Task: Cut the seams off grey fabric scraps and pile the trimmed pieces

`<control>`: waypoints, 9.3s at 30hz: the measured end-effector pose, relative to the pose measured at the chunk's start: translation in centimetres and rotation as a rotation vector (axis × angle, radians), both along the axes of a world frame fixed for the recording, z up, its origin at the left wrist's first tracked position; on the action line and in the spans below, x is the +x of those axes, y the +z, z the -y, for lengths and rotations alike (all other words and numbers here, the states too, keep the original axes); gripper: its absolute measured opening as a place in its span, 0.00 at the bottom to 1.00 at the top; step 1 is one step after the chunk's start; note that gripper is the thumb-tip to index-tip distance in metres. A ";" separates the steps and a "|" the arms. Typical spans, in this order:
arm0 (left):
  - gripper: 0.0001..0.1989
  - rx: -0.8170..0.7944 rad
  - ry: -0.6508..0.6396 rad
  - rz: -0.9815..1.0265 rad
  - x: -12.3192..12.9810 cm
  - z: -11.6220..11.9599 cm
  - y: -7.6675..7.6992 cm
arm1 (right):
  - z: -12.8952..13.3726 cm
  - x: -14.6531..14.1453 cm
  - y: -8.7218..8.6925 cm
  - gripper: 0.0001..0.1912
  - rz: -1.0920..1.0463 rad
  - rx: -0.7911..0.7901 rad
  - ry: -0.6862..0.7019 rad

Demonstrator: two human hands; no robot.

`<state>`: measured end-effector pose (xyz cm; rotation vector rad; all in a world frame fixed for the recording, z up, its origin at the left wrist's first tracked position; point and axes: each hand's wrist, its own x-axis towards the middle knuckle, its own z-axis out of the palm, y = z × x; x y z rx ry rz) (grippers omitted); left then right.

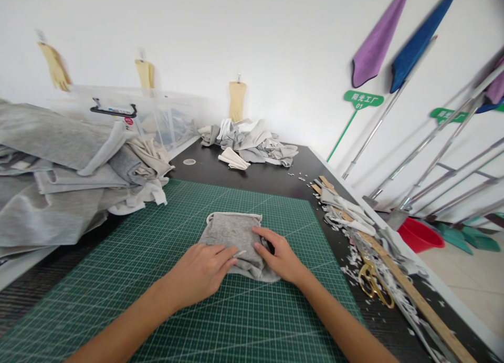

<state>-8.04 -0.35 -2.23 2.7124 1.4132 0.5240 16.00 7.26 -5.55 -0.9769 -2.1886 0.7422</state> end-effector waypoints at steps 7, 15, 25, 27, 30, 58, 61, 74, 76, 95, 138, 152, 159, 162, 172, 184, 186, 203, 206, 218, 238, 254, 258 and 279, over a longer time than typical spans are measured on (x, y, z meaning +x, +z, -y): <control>0.17 0.040 0.041 0.020 0.0 0.1 -0.4 | 0.0 0.0 -0.2 0.20 0.005 0.003 -0.011; 0.14 0.066 0.029 0.048 0.3 0.2 -0.4 | 0.1 0.3 -0.7 0.21 0.022 -0.032 -0.053; 0.14 0.078 0.036 0.056 0.4 0.4 -0.4 | 0.2 0.3 -1.0 0.21 0.026 -0.008 -0.070; 0.14 0.059 0.022 0.058 0.5 0.5 -0.2 | 0.1 0.4 -1.1 0.21 0.020 -0.001 -0.075; 0.15 0.054 0.026 0.092 0.5 0.6 -0.3 | 0.2 0.4 -1.2 0.22 0.037 -0.011 -0.078; 0.16 0.060 0.061 0.010 0.3 0.5 -0.2 | 0.3 0.4 -0.8 0.24 0.114 -0.056 -0.090; 0.16 0.062 0.067 0.005 0.2 0.4 -0.3 | 0.3 0.3 -0.8 0.24 0.119 -0.058 -0.097; 0.16 0.115 0.065 -0.011 0.2 0.6 -0.4 | 0.5 0.3 -0.5 0.24 0.106 -0.053 -0.087; 0.14 0.109 0.060 -0.027 0.2 0.6 -0.3 | 0.5 0.3 -0.5 0.24 0.106 -0.054 -0.086; 0.15 0.043 0.076 0.025 0.1 0.8 0.2 | 0.6 0.1 -0.1 0.23 0.115 -0.063 -0.088; 0.15 0.024 0.087 -0.016 0.1 0.9 0.4 | 0.6 0.1 -0.2 0.24 0.089 -0.064 -0.082; 0.15 0.006 0.082 -0.015 -0.1 0.8 0.3 | 0.5 0.1 -0.4 0.24 0.088 -0.063 -0.086; 0.12 -0.031 0.057 -0.010 0.2 1.0 0.9 | 0.4 0.1 -0.3 0.24 0.095 -0.076 -0.077; 0.15 -0.008 0.072 -0.003 0.1 1.0 0.5 | 0.5 0.1 -0.1 0.24 0.095 -0.078 -0.079; 0.12 -0.041 0.049 -0.035 0.3 1.1 1.3 | 0.3 0.2 -0.4 0.24 0.094 -0.076 -0.071; 0.13 -0.036 0.059 -0.057 0.2 1.0 1.0 | 0.6 0.1 -0.3 0.24 0.090 -0.084 -0.075; 0.13 -0.034 0.061 -0.046 0.3 1.1 1.0 | 0.5 0.1 -0.3 0.24 0.087 -0.081 -0.069; 0.16 0.057 0.058 -0.009 0.1 1.2 0.7 | 0.6 0.0 0.0 0.24 0.089 -0.079 -0.082; 0.14 0.023 0.052 -0.024 0.2 1.2 0.9 | 0.6 0.0 0.0 0.24 0.087 -0.079 -0.085; 0.14 -0.017 0.055 -0.037 0.2 1.3 1.2 | 0.6 0.1 0.0 0.24 0.088 -0.080 -0.075; 0.13 -0.059 0.061 -0.040 0.1 1.0 1.2 | 0.5 -0.1 0.3 0.23 0.059 -0.059 -0.061; 0.16 0.018 0.110 -0.010 -0.1 0.6 0.4 | 0.5 -0.1 0.3 0.23 0.055 -0.051 -0.056; 0.15 0.015 0.120 -0.038 -0.3 0.3 0.6 | 0.5 0.0 0.1 0.23 0.071 -0.051 -0.060; 0.16 -0.054 0.169 -0.039 -0.8 -0.3 0.4 | 0.4 0.0 0.0 0.22 0.068 -0.058 -0.054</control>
